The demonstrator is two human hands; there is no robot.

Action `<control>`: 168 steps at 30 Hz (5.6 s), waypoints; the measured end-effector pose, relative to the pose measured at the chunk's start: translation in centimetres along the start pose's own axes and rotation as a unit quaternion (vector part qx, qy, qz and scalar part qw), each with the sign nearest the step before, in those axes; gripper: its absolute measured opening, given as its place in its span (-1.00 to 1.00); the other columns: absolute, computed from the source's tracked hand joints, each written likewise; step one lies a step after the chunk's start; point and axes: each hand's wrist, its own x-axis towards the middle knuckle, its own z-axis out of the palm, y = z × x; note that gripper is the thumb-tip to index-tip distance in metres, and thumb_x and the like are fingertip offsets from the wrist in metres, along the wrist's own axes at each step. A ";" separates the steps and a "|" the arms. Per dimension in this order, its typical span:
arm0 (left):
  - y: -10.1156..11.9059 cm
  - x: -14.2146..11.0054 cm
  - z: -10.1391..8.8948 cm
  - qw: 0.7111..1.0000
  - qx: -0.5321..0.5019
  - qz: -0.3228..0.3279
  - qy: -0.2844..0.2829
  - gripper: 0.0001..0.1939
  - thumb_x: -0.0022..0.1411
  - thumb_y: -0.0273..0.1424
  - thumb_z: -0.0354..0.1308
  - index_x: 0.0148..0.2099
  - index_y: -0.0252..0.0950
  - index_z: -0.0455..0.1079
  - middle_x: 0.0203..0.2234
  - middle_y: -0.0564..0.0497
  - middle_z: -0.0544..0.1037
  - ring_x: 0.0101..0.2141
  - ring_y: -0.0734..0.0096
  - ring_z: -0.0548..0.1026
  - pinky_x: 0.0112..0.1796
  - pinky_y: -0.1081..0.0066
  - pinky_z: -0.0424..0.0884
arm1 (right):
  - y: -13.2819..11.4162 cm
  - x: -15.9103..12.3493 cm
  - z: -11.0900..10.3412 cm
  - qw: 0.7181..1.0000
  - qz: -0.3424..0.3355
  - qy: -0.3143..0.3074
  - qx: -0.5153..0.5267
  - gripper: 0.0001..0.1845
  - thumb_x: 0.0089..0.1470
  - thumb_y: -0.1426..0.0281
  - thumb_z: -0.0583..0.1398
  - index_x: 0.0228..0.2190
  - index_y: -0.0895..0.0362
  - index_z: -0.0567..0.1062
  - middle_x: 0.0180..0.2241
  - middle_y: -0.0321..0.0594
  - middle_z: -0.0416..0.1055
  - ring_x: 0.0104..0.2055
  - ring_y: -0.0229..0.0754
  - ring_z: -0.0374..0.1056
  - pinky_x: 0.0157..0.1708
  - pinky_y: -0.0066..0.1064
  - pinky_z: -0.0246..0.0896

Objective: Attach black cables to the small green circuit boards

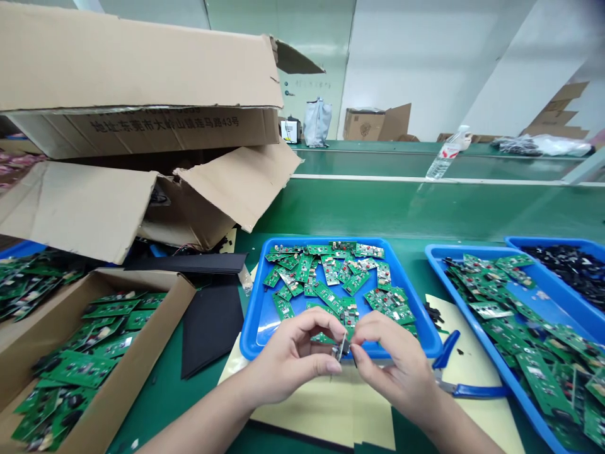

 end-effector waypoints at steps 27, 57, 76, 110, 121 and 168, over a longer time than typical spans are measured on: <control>-0.8 0.2 -1.3 0.818 0.469 0.312 0.115 -0.80 0.21 -0.47 0.13 -0.09 -0.26 0.30 -0.31 -0.06 0.43 -0.27 0.36 0.45 -0.26 0.41 0.45 | 0.3 -0.4 0.8 0.793 0.368 -0.120 0.470 -0.67 -0.06 0.19 0.29 -0.54 0.18 0.37 -0.67 -0.37 0.26 -0.66 -0.38 0.16 -0.62 -0.53 0.13; 0.2 -0.2 -0.3 0.999 0.009 -0.033 -0.015 -0.78 0.03 -0.51 0.28 -0.22 -0.25 0.47 -0.33 0.04 0.39 -0.31 0.44 0.42 -0.34 0.51 0.38 | 0.0 0.0 -0.1 0.995 -0.073 0.023 -0.060 -0.85 0.07 0.62 0.10 -0.34 0.15 0.35 -0.48 -0.22 0.39 -0.41 -0.24 0.32 -0.42 -0.41 0.26; 0.3 0.0 -0.2 0.967 -0.230 -0.112 -0.016 -0.68 0.00 -0.39 0.36 -0.17 -0.28 0.42 -0.38 0.03 0.51 -0.35 0.46 0.53 -0.26 0.29 0.53 | 1.3 -0.7 -0.2 0.997 0.024 0.059 -0.044 -0.51 0.08 0.55 0.12 0.06 0.11 0.22 -0.10 -0.08 0.35 -0.08 -0.13 0.33 -0.11 -0.27 0.32; -1.0 0.6 -0.1 0.990 0.043 0.020 0.132 -0.72 0.00 -0.34 0.32 -0.21 -0.26 0.41 -0.37 0.02 0.39 -0.31 0.36 0.41 -0.31 0.41 0.42 | -1.2 -0.5 0.0 0.979 0.085 -0.012 0.187 -0.85 0.07 0.56 0.11 -0.34 0.09 0.41 -0.47 -0.23 0.37 -0.43 -0.22 0.32 -0.44 -0.39 0.28; -1.0 0.4 -0.2 0.982 0.091 0.068 0.154 -0.76 0.04 -0.37 0.29 -0.19 -0.22 0.41 -0.36 0.01 0.42 -0.31 0.37 0.42 -0.31 0.43 0.43 | -0.8 -1.0 0.7 0.897 0.228 -0.050 0.375 -0.87 0.10 0.31 0.19 -0.38 0.12 0.46 -0.48 -0.25 0.35 -0.47 -0.27 0.34 -0.45 -0.43 0.29; -0.7 0.2 -0.2 0.995 -0.074 -0.035 0.055 -0.57 -0.10 -0.48 0.40 -0.13 -0.25 0.41 -0.43 0.10 0.45 -0.44 0.55 0.45 -0.40 0.55 0.43 | 0.7 0.0 0.7 0.993 0.111 0.034 -0.006 -0.86 0.14 0.44 0.12 -0.42 0.13 0.47 -0.49 -0.23 0.48 -0.49 -0.26 0.37 -0.52 -0.50 0.27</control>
